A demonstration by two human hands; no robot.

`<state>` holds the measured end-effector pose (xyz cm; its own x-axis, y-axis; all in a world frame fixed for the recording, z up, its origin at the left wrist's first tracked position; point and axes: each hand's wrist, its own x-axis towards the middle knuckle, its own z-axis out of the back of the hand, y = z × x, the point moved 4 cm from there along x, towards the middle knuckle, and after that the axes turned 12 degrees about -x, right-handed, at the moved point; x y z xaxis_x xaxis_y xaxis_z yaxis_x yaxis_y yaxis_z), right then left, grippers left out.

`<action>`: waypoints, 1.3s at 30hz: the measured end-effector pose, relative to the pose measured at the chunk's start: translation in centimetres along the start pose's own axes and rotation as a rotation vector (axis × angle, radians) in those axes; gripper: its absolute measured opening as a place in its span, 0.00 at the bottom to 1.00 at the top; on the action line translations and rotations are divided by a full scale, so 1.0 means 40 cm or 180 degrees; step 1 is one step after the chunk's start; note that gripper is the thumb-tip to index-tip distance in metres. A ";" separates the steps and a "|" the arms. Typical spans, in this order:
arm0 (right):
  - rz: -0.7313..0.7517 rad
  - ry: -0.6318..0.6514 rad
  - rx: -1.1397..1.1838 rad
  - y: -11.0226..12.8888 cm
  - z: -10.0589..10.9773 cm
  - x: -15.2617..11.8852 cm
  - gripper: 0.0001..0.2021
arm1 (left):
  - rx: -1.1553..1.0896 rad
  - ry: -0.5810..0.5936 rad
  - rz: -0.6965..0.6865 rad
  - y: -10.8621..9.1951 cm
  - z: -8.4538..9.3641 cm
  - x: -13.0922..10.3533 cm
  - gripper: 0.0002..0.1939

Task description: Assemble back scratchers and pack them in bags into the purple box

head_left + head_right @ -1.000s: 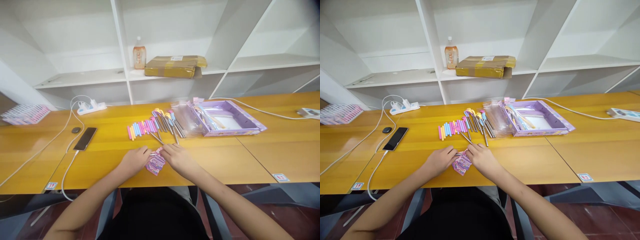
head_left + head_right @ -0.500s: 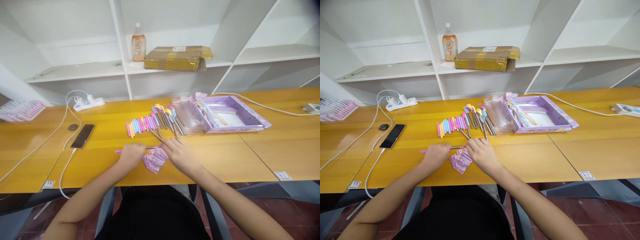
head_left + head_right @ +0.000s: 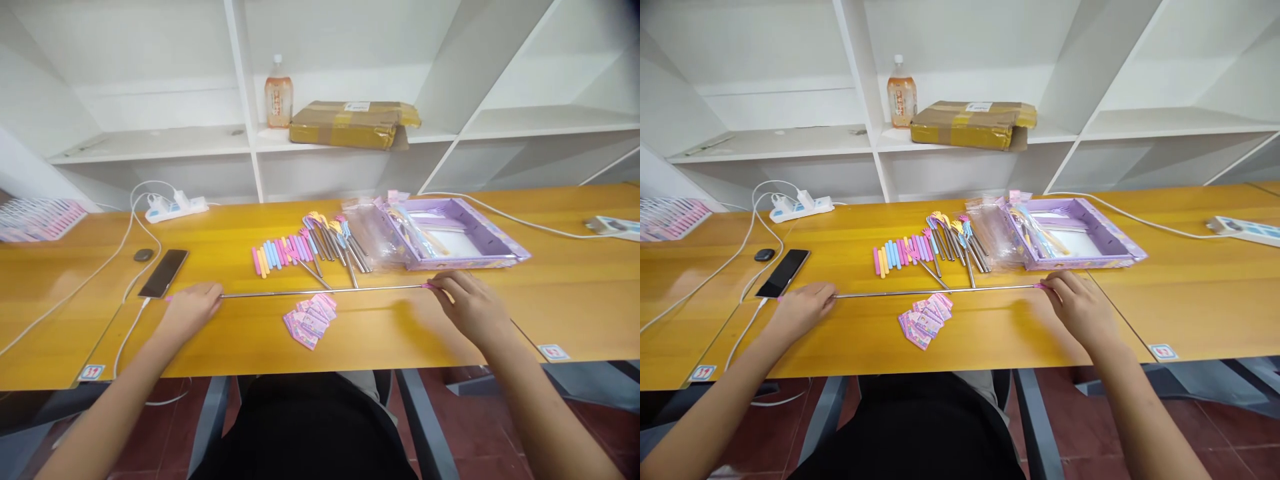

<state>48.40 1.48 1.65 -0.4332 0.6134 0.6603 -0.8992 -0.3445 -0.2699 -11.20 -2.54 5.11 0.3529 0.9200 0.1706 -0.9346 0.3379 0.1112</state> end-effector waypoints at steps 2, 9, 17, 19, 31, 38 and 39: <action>-0.0215 -0.0001 0.0087 -0.010 0.005 -0.016 0.06 | 0.0011 -0.0181 0.0025 -0.001 0.008 -0.007 0.13; -0.0354 0.0195 0.0104 -0.049 -0.011 -0.069 0.12 | -0.0025 0.0606 0.0649 0.009 -0.009 -0.021 0.15; -0.0057 -0.0042 0.0536 0.163 -0.022 0.111 0.14 | -0.0379 0.1042 0.0964 -0.195 0.024 0.092 0.19; 0.0277 -0.0199 0.0654 0.299 -0.002 0.179 0.14 | -0.0473 0.1030 0.0874 -0.276 0.034 0.138 0.18; 0.0868 -0.0031 0.0711 0.541 0.041 0.246 0.06 | -0.0647 0.1173 0.0580 -0.361 0.018 0.162 0.17; 0.0772 -0.0043 0.0894 0.546 0.003 0.249 0.06 | -0.0596 0.1180 0.0644 -0.376 0.005 0.174 0.18; 0.0784 -0.0029 0.0898 0.540 -0.002 0.246 0.07 | -0.0577 0.1175 0.0650 -0.374 0.004 0.175 0.18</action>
<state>24.70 0.11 2.26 -0.6327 0.4819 0.6062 -0.7151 -0.6640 -0.2185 5.25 -1.16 4.78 0.1518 0.9695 -0.1926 -0.9877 0.1413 -0.0672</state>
